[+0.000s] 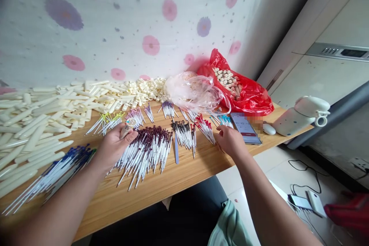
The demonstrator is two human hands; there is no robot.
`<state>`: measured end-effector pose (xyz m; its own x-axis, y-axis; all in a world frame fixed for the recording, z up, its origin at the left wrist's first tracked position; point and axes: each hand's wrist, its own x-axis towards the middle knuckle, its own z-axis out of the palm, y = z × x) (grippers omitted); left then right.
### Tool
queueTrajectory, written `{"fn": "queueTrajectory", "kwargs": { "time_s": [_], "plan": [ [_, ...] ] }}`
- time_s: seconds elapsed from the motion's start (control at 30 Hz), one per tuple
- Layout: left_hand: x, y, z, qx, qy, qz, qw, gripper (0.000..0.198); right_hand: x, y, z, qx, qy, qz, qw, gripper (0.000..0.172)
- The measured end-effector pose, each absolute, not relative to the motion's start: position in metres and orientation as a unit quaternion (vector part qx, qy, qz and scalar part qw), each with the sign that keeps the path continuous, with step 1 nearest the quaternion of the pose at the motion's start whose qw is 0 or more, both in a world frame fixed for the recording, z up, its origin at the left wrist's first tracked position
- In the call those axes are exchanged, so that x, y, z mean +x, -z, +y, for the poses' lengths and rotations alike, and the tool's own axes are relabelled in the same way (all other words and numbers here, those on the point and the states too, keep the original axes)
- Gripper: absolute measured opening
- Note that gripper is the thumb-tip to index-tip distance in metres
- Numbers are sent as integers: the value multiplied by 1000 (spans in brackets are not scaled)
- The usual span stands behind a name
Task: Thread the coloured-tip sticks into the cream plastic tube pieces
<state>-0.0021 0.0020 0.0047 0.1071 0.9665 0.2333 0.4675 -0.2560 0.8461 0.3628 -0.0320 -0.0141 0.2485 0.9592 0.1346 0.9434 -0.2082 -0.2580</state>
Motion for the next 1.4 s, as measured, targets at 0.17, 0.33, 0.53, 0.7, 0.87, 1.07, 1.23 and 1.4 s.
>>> {"fn": "queueTrajectory", "kwargs": {
  "time_s": [0.17, 0.33, 0.53, 0.7, 0.87, 1.07, 1.23, 1.4],
  "plan": [
    [1, -9, 0, 691, -397, 537, 277, 26, 344, 18, -27, -793, -67, -590, 139, 29],
    [-3, -7, 2, 683, -424, 535, 259, 26, 344, 16, -20, -802, -66, -573, 155, 26],
    [8, -5, -4, 599, -481, 518, 377, 21, 298, -14, -19, -681, -249, -601, 338, 20],
    [27, -8, -15, 448, -503, 426, 604, 26, 211, -38, -4, -498, -392, -667, 393, 22],
    [18, -9, -7, 324, -625, 372, 605, 25, 152, -41, 9, -440, -397, -720, 361, 22],
    [-1, -15, -2, 312, -645, 321, 620, 16, 141, -35, 14, -313, -529, -678, 403, 23],
    [-3, -18, -6, 396, -566, 297, 659, 13, 152, -21, 24, -270, -572, -598, 492, 23],
    [1, -19, -9, 467, -499, 273, 677, 16, 157, -19, 26, -241, -617, -572, 484, 22]
  ]
}}
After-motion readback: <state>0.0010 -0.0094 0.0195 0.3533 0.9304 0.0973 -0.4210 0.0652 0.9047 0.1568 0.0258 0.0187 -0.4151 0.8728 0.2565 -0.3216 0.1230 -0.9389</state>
